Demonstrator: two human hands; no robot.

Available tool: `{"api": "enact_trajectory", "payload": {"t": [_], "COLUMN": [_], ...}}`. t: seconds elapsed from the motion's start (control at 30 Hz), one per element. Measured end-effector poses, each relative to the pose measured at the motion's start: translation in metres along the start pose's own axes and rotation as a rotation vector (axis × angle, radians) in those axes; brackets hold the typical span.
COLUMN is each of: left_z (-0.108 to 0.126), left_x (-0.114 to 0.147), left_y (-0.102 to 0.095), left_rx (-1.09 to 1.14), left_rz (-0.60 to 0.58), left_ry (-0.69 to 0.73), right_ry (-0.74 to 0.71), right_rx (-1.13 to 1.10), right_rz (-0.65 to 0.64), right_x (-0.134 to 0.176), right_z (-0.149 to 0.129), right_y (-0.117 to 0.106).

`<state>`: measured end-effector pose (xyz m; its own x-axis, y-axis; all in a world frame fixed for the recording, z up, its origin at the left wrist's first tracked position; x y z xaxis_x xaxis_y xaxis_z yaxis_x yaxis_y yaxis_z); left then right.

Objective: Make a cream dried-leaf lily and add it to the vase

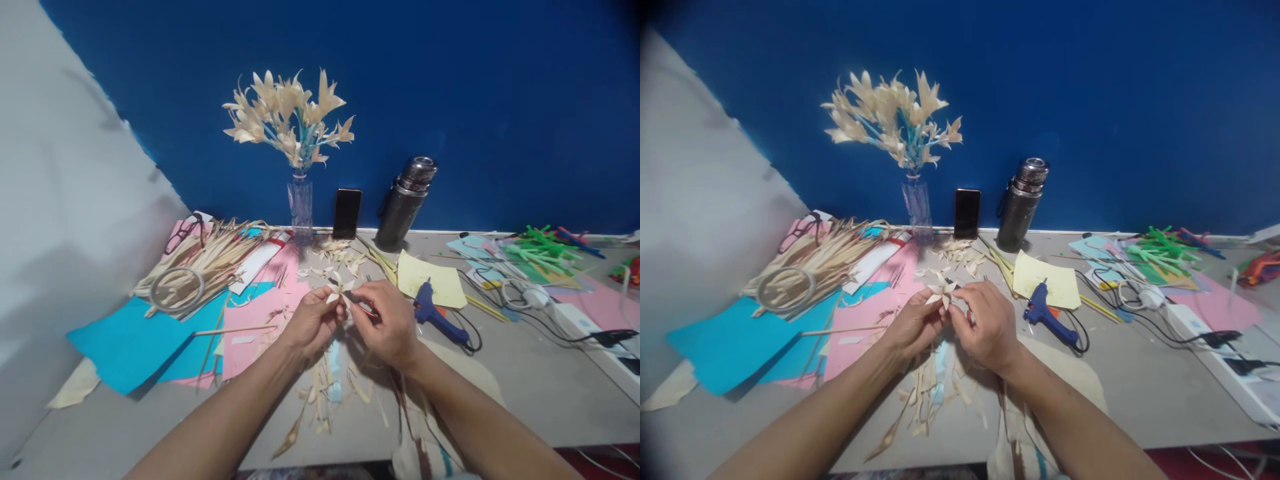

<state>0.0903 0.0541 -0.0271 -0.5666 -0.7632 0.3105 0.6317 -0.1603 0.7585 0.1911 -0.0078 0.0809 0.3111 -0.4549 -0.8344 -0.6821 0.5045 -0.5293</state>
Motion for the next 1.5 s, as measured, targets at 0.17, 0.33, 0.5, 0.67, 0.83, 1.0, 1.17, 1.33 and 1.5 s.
{"api": "enact_trajectory", "payload": {"t": [0.17,0.33,0.5,0.67,0.83,1.0,1.17,1.33,1.5], "left_z": [-0.005,-0.005,-0.006,-0.003,-0.001,-0.002,0.001,0.006,0.006], "left_x": [0.001,0.002,0.002,0.002,0.002,0.001,0.003,0.004,0.000], "left_y": [0.004,0.006,0.003,0.002,0.002,0.004,0.006,0.004,-0.002], "left_rx": [-0.044,-0.096,-0.032,-0.062,-0.120,-0.142,-0.156,-0.197,-0.196], "left_rz": [-0.032,-0.019,-0.012,-0.004,0.029,0.038,0.047,0.077,0.072], "left_ry": [-0.024,-0.018,-0.045,-0.048,-0.013,0.015,0.013,0.029,0.033], "right_ry": [-0.007,-0.013,-0.042,-0.069,-0.077,-0.090,-0.087,-0.007,0.015], "right_rx": [0.002,-0.002,-0.046,-0.091,-0.063,-0.057,-0.133,-0.160,-0.167], "right_rz": [-0.002,-0.012,-0.015,-0.051,-0.075,-0.118,-0.070,-0.078,-0.118], "right_x": [0.000,0.000,-0.001,-0.001,0.001,0.003,0.000,0.001,0.005], "right_z": [0.002,0.001,-0.002,-0.001,0.003,0.004,0.006,0.018,0.022], "right_y": [0.002,0.002,0.002,0.005,0.008,0.012,0.006,0.008,0.014]}}
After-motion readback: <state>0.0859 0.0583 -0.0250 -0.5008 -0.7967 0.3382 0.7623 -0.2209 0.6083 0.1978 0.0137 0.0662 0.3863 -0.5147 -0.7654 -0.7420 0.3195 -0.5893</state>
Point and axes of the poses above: each hand's wrist, its own x-axis away from the middle knuckle, its own y-axis out of the palm, z = x × y, the point moved 9 cm from there along -x, towards the middle knuckle, and after that the axes turned 13 degrees about -y, right-handed, at the moved point
